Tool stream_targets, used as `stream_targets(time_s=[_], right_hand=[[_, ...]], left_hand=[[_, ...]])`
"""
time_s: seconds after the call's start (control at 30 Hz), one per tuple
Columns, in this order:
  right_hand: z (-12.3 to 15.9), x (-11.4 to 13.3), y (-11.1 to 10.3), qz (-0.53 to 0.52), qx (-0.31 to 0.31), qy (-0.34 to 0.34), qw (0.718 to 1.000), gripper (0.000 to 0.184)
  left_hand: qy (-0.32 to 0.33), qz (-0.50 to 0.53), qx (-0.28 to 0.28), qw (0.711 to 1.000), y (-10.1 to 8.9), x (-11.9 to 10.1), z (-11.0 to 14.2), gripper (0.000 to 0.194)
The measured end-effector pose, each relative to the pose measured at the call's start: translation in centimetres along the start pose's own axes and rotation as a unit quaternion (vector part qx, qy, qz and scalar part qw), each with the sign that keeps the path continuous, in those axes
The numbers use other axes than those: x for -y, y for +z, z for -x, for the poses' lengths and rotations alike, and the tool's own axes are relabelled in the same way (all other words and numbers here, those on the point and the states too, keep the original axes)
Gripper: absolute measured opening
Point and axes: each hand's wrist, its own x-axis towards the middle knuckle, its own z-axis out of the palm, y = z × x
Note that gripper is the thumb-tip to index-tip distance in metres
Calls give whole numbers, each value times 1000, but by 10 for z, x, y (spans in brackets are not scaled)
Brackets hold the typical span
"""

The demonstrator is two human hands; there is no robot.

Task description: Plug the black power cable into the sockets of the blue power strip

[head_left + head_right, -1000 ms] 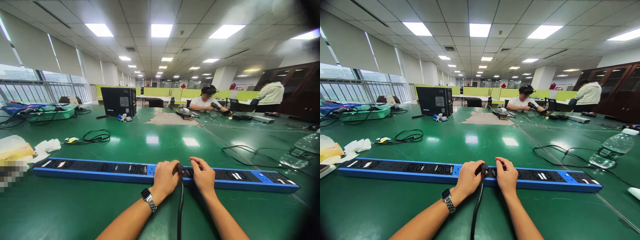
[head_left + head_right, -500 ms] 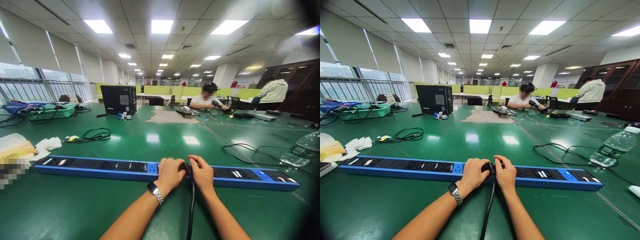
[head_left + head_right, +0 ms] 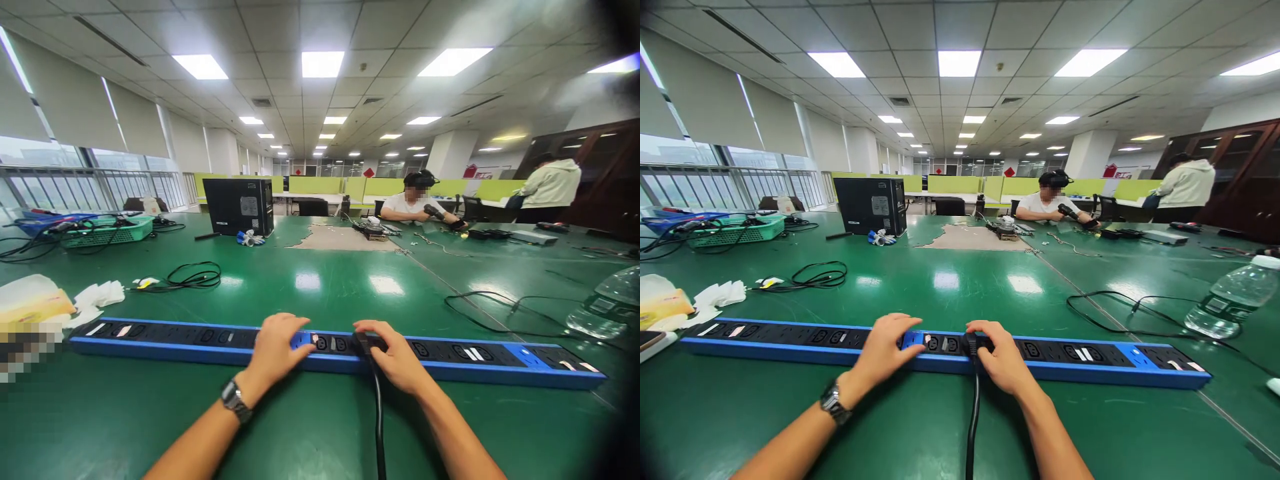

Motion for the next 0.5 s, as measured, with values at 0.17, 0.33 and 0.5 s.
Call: stream_targets(time_s=[0.17, 0.33, 0.5], right_hand=[[-1, 3, -6, 22, 60, 5, 998, 35], [-2, 11, 9, -35, -107, 6, 994, 33], [-9, 42, 59, -25, -79, 24, 996, 39]], left_hand=[[-67, -33, -11, 997, -39, 65, 26, 28], [-95, -93, -23, 991, -33, 57, 27, 23], [-94, -123, -15, 988, -29, 50, 23, 20]])
